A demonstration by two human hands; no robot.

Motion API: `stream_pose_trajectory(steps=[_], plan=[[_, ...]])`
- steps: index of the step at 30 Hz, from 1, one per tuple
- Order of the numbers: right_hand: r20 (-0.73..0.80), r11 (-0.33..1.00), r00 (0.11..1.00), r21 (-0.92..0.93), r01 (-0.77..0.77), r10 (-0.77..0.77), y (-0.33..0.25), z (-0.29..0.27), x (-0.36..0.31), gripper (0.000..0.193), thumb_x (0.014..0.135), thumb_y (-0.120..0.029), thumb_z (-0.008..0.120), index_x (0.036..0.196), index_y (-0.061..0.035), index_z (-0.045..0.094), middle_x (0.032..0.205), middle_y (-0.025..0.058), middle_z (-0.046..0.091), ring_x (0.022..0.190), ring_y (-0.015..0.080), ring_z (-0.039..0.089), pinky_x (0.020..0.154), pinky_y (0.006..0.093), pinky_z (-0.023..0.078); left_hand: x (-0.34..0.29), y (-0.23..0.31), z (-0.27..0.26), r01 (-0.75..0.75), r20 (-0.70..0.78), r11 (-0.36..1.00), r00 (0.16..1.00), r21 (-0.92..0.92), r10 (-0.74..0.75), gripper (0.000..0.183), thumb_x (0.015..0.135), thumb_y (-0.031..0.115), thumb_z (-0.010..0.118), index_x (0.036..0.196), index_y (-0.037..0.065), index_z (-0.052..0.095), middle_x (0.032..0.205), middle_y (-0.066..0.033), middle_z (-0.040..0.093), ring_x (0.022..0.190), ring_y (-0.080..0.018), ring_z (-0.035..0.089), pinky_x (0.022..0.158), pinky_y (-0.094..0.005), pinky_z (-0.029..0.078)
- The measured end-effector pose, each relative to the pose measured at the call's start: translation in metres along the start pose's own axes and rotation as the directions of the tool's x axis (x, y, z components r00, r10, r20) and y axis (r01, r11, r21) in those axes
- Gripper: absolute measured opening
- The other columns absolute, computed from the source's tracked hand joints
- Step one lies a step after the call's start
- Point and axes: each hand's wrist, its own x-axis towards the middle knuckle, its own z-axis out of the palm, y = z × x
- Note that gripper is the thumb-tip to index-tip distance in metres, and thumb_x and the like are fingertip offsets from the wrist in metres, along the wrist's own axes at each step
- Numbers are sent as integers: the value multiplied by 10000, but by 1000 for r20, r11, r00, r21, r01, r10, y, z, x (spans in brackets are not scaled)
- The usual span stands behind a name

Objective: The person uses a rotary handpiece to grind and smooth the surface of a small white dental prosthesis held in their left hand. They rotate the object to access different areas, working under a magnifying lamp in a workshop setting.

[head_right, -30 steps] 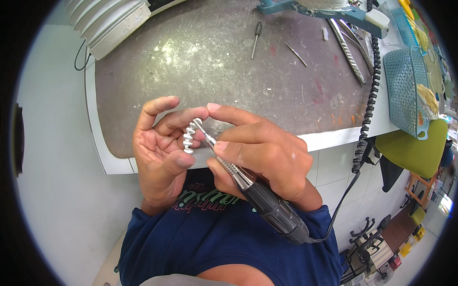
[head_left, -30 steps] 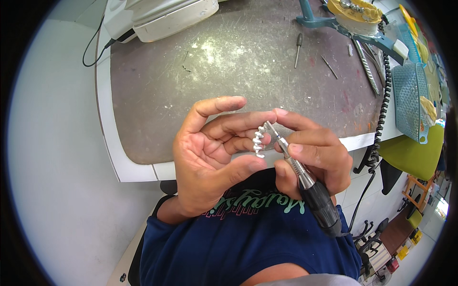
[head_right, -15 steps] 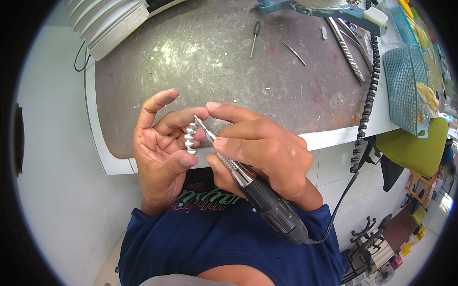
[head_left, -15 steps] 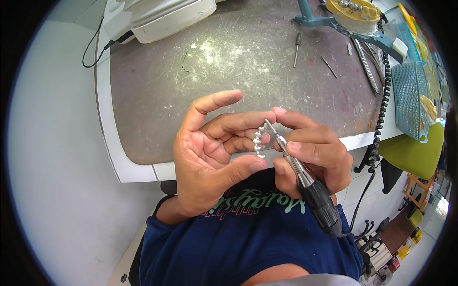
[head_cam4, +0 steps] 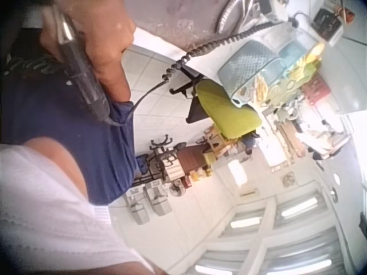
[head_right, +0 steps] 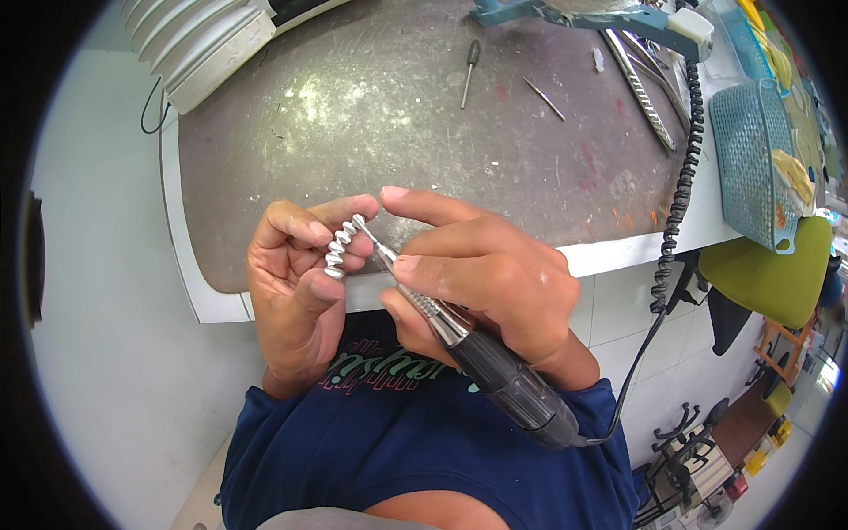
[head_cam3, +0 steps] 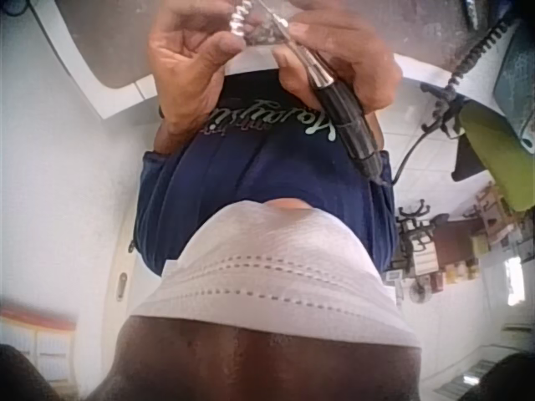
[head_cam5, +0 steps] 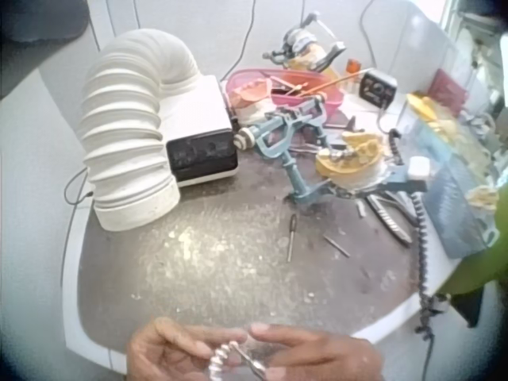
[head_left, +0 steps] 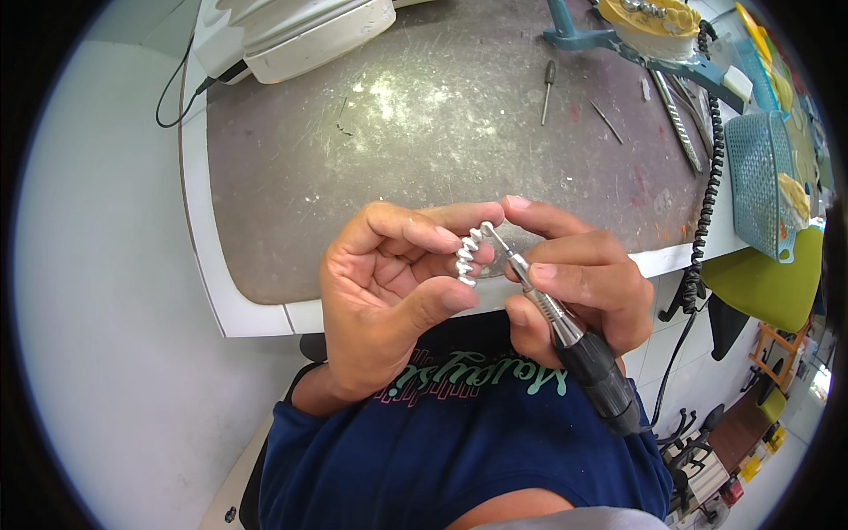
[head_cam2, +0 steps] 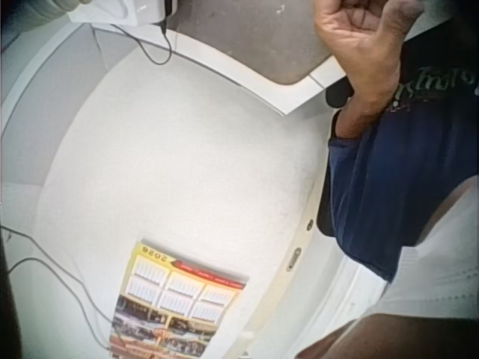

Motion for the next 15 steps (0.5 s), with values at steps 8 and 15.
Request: stream_pose_trajectory(steps=[8,15], plan=[[59,999,998,-26,36,-35,-3,0,6,240,758,-32,788,905,31,609,796,155,660,784,286,700,820,493,590,2,1,2,-4,17,1000,1000,-29,4,450,748,220,841,1005,61,507,1183,-273,611,930,-173,660,861,-283,530],[55,999,998,-31,18,-17,-4,1,5,223,782,-52,776,904,39,612,784,156,661,811,321,703,805,484,595,1,2,0,36,-15,999,999,-37,-37,608,716,188,863,1146,29,464,1162,-266,623,932,-179,661,861,-278,535]])
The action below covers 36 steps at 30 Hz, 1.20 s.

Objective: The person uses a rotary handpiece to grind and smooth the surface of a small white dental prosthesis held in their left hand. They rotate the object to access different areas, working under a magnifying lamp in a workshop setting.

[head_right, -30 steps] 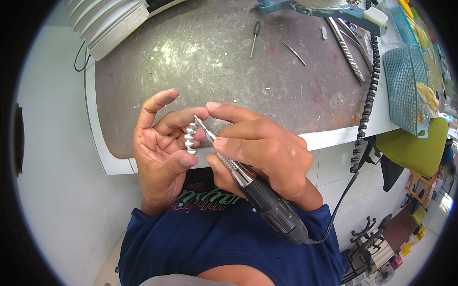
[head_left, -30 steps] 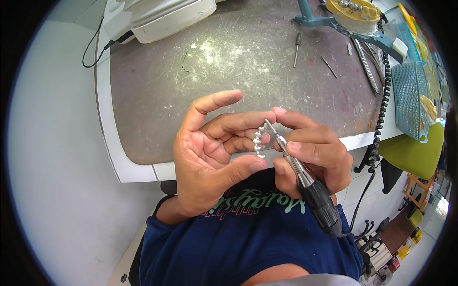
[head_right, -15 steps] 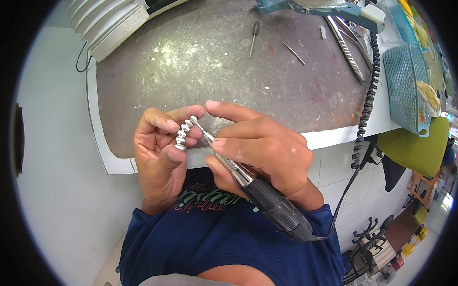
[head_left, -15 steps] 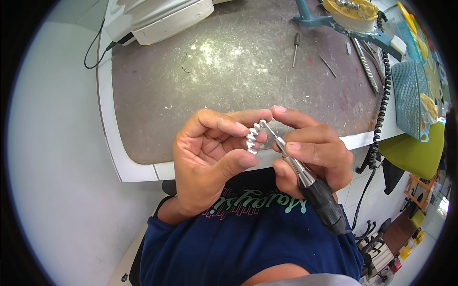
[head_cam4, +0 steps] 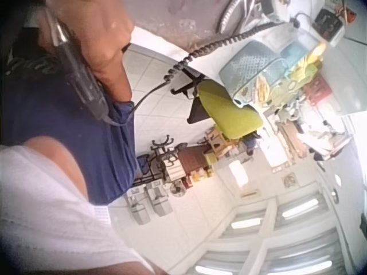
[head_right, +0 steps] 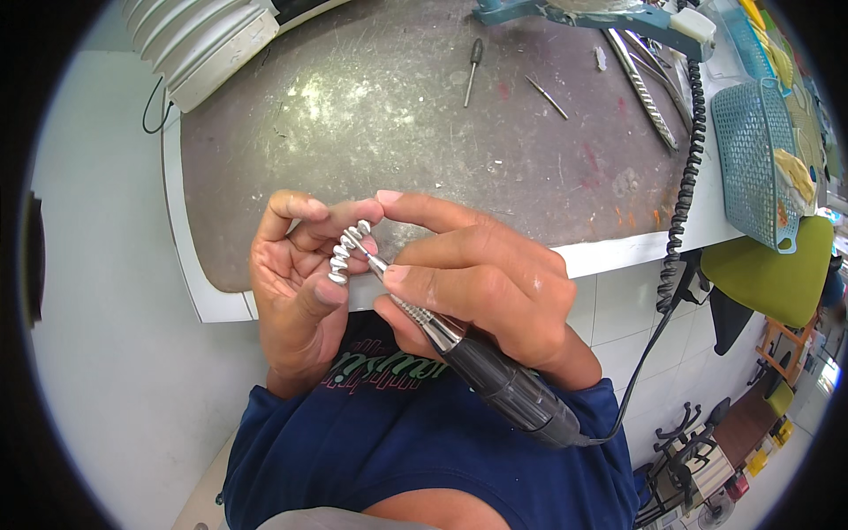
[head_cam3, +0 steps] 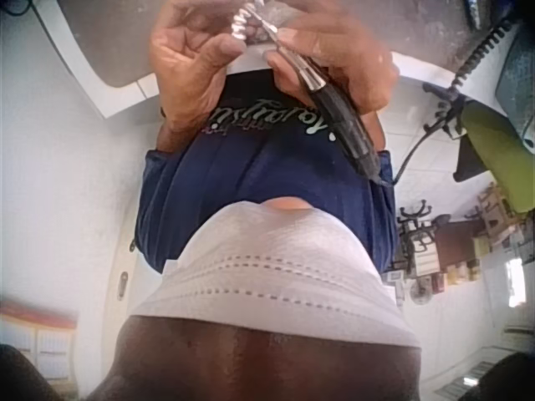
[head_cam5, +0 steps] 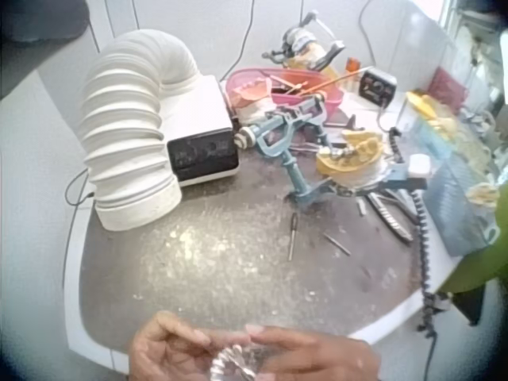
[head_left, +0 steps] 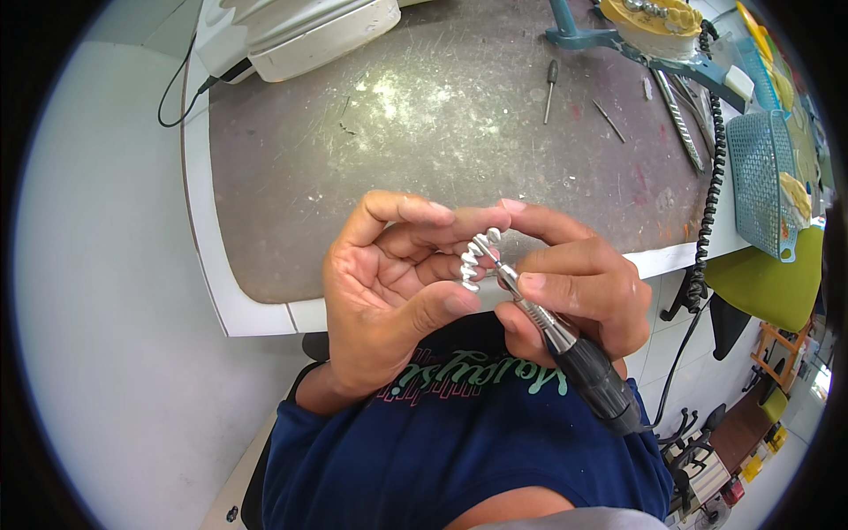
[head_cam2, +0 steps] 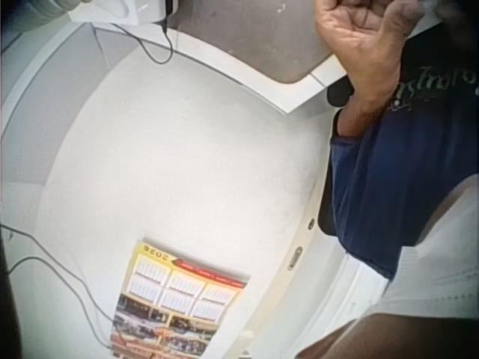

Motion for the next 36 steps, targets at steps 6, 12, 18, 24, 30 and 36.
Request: stream_pose_trajectory(steps=[6,12,18,24,30,36], plan=[[-1,1000,1000,-21,-6,6,0,0,0,244,769,-63,790,917,34,622,780,148,664,863,349,701,815,473,594,1,-3,-6,-23,83,998,996,-53,27,707,736,87,820,1285,-11,386,1180,-288,602,1000,-225,652,893,-305,540],[14,1000,1000,-7,-21,21,-2,0,0,251,762,-57,793,928,30,627,792,144,666,869,349,701,821,469,593,3,-6,-13,-53,157,996,986,-68,63,723,764,10,775,1333,-35,332,1201,-303,583,1056,-255,640,936,-336,530],[-12,1000,1000,-15,-9,9,0,1,-1,256,755,-50,796,928,32,626,802,140,666,843,330,702,823,474,593,0,0,-3,16,24,1000,1000,-6,-16,868,701,102,849,1365,-43,310,1150,-254,632,981,-194,666,890,-290,548],[7,1000,1000,-8,-8,8,-1,0,0,253,752,-37,796,923,30,622,804,142,667,849,333,702,818,474,594,1,0,-1,6,18,1000,1000,8,-7,910,696,84,845,1398,-49,282,1147,-254,632,982,-195,666,892,-292,546],[-24,1000,1000,17,-8,9,1,1,-1,253,748,-31,798,922,25,623,804,147,668,849,334,702,821,480,591,1,-1,-2,-11,37,1000,999,15,10,923,694,63,837,1413,-54,269,1147,-249,632,990,-196,662,887,-288,546],[11,1000,1000,14,-2,1,0,-1,1,240,761,-33,790,921,25,622,807,151,671,842,333,702,823,481,590,4,-8,-14,-153,217,988,965,2,149,802,785,-40,748,1414,-64,252,1200,-311,581,1092,-265,630,956,-351,521]])
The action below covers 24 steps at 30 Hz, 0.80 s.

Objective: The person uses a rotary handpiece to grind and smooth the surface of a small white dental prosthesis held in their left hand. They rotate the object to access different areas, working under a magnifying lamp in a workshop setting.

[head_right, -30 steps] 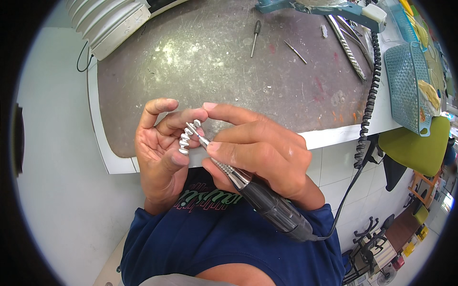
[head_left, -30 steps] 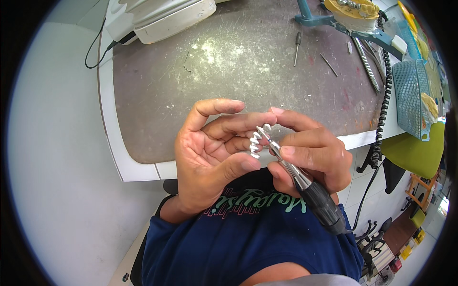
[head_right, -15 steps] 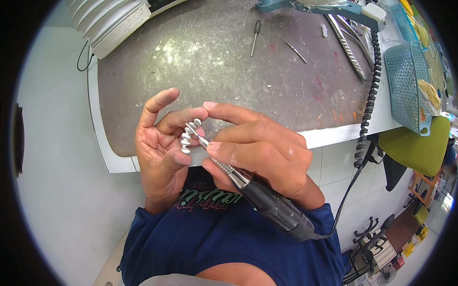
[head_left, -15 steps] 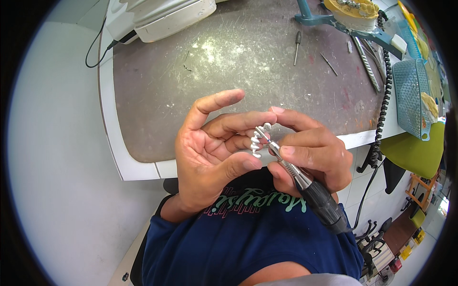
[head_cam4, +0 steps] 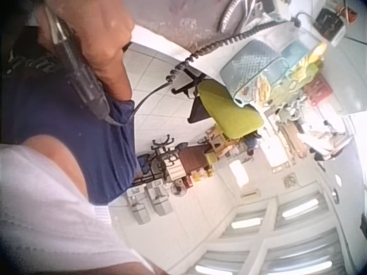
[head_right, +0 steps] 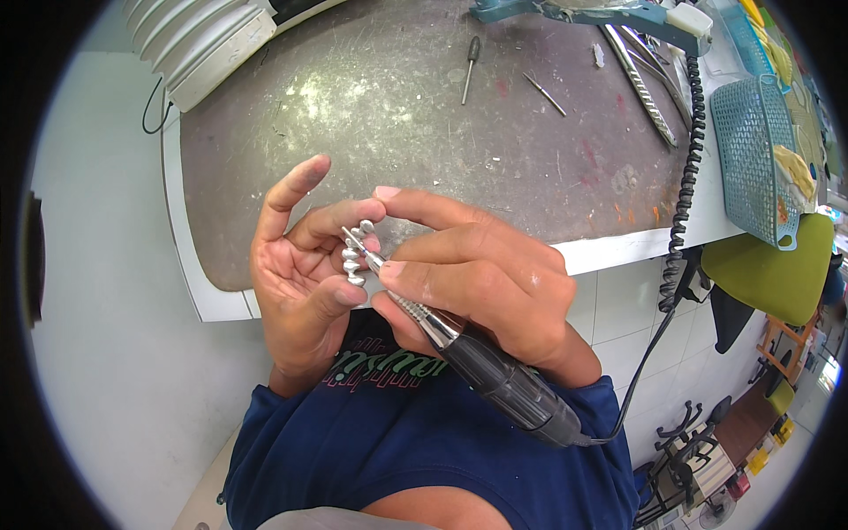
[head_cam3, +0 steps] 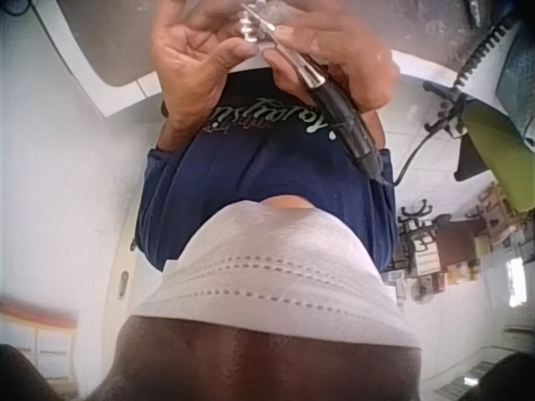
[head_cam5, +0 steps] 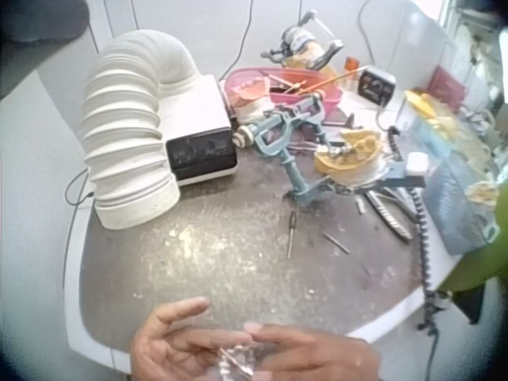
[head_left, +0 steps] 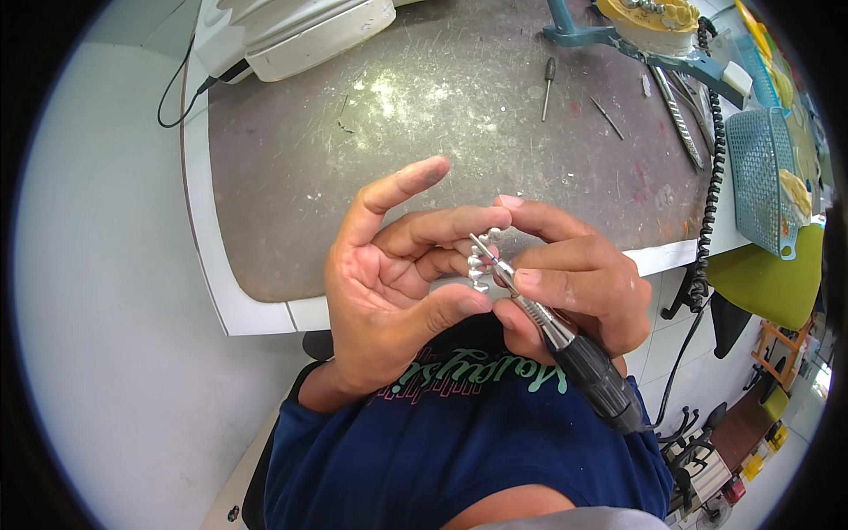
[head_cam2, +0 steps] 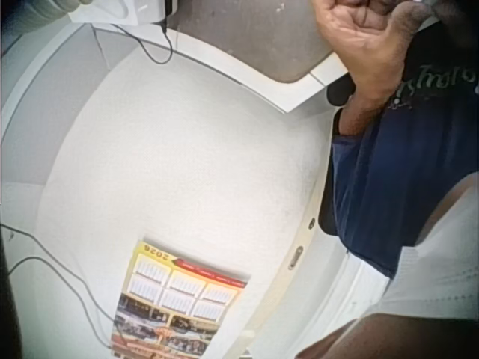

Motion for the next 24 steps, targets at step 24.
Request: stream_pose_trajectory(steps=[24], plan=[[-23,999,999,25,-25,25,1,-2,-5,255,761,-40,792,938,14,616,820,152,667,900,391,695,776,438,599,-4,3,9,72,-144,996,987,-51,-79,748,758,106,809,1354,-38,381,1207,-255,597,1024,-206,638,928,-306,525]])
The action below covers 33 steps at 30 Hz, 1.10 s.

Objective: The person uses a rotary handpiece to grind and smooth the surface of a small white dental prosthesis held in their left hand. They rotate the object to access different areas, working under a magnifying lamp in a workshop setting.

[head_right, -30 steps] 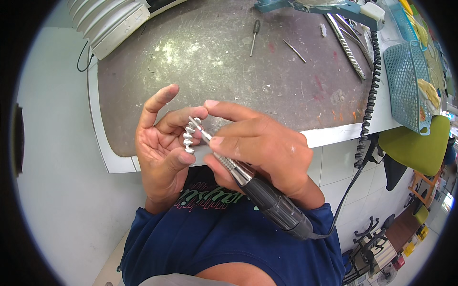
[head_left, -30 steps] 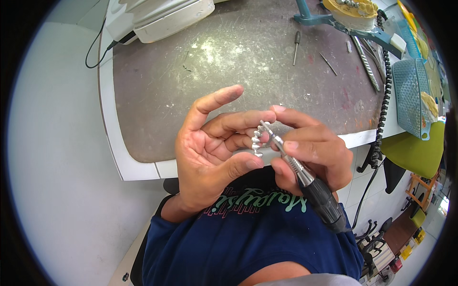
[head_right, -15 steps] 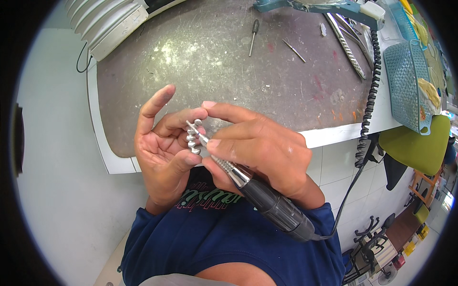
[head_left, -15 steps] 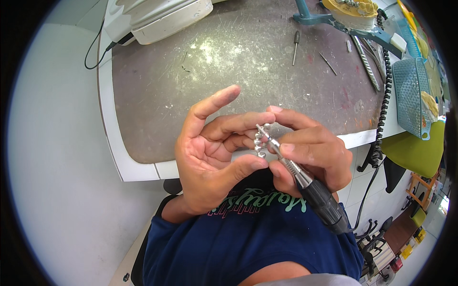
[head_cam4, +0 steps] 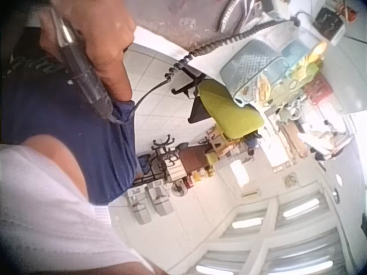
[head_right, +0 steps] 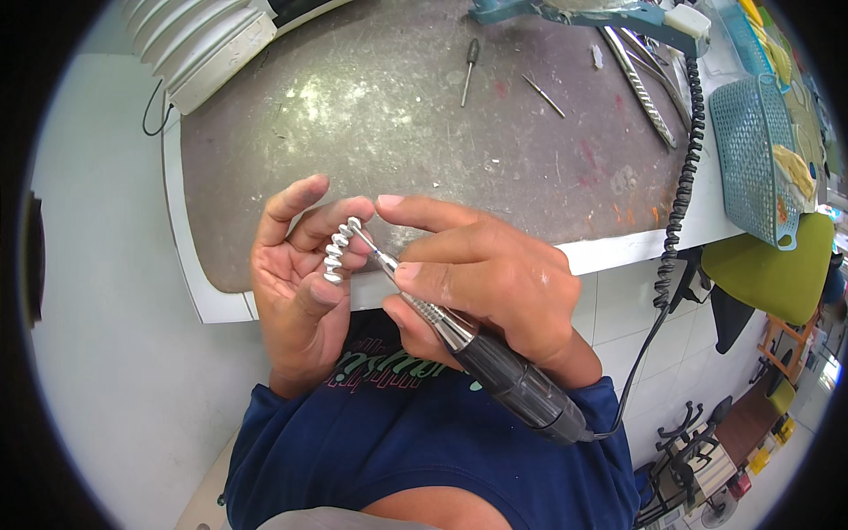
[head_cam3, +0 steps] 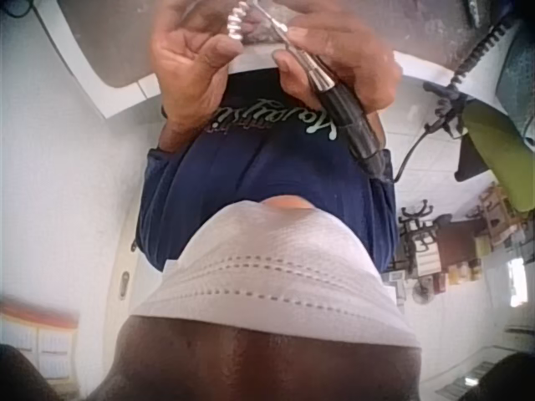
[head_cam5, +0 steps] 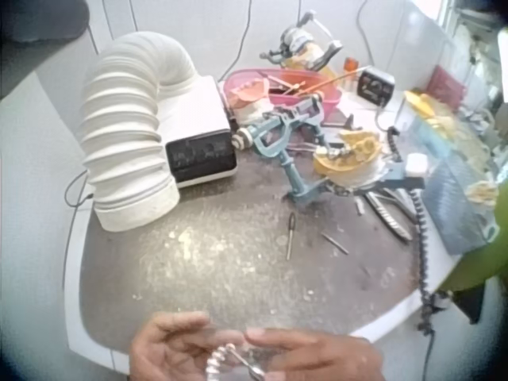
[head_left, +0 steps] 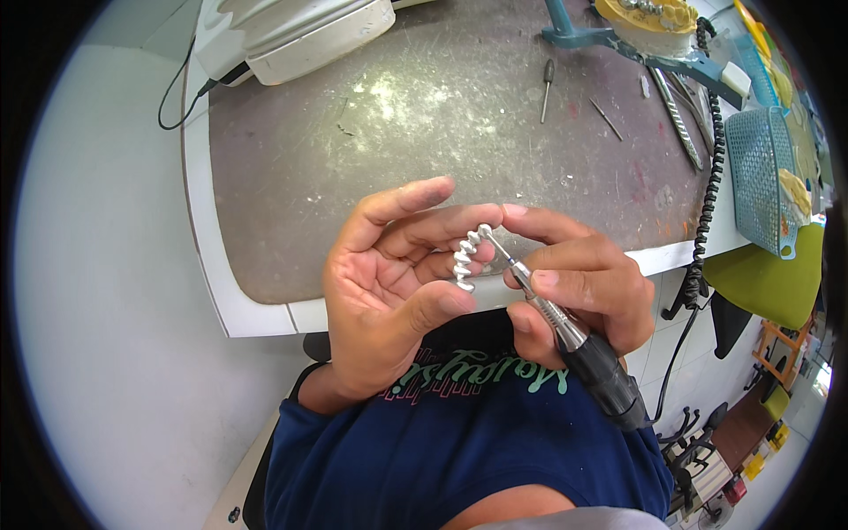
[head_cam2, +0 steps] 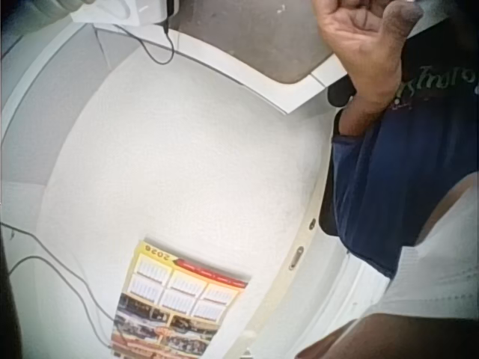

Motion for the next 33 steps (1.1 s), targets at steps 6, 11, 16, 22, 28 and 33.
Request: stream_pose_trajectory(steps=[6,11,16,22,28,33], plan=[[22,999,1000,-32,13,-12,-3,3,4,264,763,-49,792,933,25,604,827,160,665,904,389,692,791,449,598,2,-4,-2,-16,108,985,994,-170,34,569,817,5,732,1299,-46,434,1247,-304,558,1096,-246,625,980,-357,508],[3,999,999,-4,34,-34,0,3,2,255,765,-43,786,932,35,610,808,154,659,829,323,702,812,487,595,2,-8,-8,-40,160,982,985,-184,71,360,843,30,713,1142,-35,524,1256,-316,547,1091,-243,629,975,-364,512],[6,999,999,3,42,-42,-3,6,5,243,767,-28,779,927,38,610,792,152,657,791,286,700,822,499,593,1,-6,-4,-36,120,981,991,-190,60,248,848,36,710,1032,-12,550,1258,-323,542,1065,-242,641,956,-378,524],[5,998,998,4,58,-58,-2,4,6,233,770,-23,776,920,40,610,777,151,654,791,288,700,819,499,594,-1,2,3,54,13,999,998,3,-55,385,811,291,783,1012,64,546,1231,-256,577,1001,-196,640,894,-289,537],[-4,999,999,0,37,-37,-3,5,5,233,770,-28,777,916,42,610,776,150,654,794,292,700,817,495,595,0,2,3,48,12,999,999,12,-48,389,813,285,781,1013,54,541,1227,-266,574,1003,-202,648,895,-285,544],[-19,999,998,9,51,-51,-1,5,3,241,763,-29,782,914,46,609,770,147,652,797,289,698,819,492,596,0,2,4,50,10,999,999,8,-50,385,818,288,775,1007,53,536,1226,-268,571,1011,-211,652,895,-286,550]])
